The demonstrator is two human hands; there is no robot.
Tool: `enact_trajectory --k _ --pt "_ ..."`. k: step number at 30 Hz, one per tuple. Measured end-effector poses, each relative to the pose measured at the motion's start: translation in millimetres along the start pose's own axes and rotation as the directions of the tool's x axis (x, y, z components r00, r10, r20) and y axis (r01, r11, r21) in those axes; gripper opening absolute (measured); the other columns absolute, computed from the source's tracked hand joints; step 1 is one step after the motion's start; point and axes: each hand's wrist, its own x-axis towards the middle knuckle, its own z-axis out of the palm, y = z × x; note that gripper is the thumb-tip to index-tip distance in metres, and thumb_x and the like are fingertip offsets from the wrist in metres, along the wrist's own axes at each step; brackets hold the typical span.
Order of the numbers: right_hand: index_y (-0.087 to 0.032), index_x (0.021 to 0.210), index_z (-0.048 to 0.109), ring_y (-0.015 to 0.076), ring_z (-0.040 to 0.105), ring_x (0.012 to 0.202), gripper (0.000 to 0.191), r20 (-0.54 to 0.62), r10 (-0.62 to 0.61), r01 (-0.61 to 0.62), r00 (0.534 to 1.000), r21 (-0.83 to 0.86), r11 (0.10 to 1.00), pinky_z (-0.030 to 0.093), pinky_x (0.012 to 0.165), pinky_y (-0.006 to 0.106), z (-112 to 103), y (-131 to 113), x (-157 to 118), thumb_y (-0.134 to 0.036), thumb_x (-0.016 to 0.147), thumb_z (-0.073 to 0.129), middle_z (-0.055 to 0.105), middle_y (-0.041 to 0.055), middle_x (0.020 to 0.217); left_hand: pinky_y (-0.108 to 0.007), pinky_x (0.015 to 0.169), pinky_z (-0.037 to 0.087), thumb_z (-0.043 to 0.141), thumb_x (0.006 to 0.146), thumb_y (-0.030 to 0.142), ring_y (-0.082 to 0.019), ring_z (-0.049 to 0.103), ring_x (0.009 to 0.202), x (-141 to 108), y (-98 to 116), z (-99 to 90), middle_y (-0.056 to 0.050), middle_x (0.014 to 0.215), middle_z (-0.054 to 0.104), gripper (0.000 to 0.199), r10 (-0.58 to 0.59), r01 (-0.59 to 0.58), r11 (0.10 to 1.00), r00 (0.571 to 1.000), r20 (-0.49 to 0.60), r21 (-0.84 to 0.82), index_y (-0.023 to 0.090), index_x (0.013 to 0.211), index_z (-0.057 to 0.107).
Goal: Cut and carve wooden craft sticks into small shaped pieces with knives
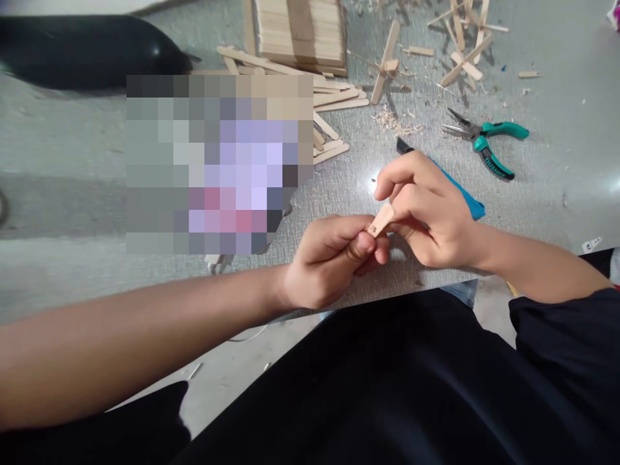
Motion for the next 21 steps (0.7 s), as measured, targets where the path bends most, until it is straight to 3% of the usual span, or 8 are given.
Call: enact_trajectory --k 7,11,15,21 --pt "-0.03 0.103 0.071 0.0213 0.071 0.085 0.015 -0.073 0.007 -0.013 0.997 -0.078 0.997 0.065 0.069 0.041 1.2 -0.4 -2.0 -0.022 0.099 0.082 0.074 0.005 0.11 -0.024 0.052 0.035 0.066 0.122 0.048 -0.009 0.045 0.055 -1.8 -1.2 2.6 0.005 0.067 0.053 0.04 -0.025 0.024 1.0 0.999 -0.04 -0.021 0.019 0.093 0.07" --pt "-0.029 0.107 0.074 0.0202 0.071 0.087 0.005 -0.014 0.008 -0.009 1.0 -0.049 0.999 0.062 0.067 0.04 -4.4 1.0 0.4 -0.025 0.106 0.077 0.075 0.0055 0.111 -0.024 0.055 0.036 0.067 0.121 0.042 -0.009 0.046 0.057 -2.1 -2.9 1.8 0.005 0.068 0.053 0.035 0.023 -0.025 0.999 0.999 -0.035 -0.046 0.019 0.095 0.072" --pt "-0.029 0.108 0.074 0.018 0.069 0.086 0.002 0.058 -0.026 0.025 0.998 0.015 1.0 0.058 0.063 0.037 -8.9 3.5 4.1 -0.028 0.11 0.074 0.077 0.0054 0.11 -0.028 0.058 0.037 0.07 0.119 0.048 -0.011 0.047 0.06 -1.7 -1.0 1.1 0.003 0.069 0.054 0.04 -0.002 0.001 1.0 1.0 -0.026 -0.03 0.019 0.093 0.073" --pt "-0.028 0.107 0.072 0.0162 0.069 0.083 0.007 0.023 -0.04 0.041 0.999 -0.066 0.997 0.06 0.063 0.035 -7.3 -1.8 3.5 -0.022 0.105 0.075 0.077 0.0046 0.112 -0.03 0.057 0.035 0.069 0.119 0.054 -0.011 0.045 0.058 -2.1 3.5 3.2 0.005 0.066 0.051 0.045 -0.053 0.054 0.999 0.998 -0.041 0.006 0.02 0.089 0.07"
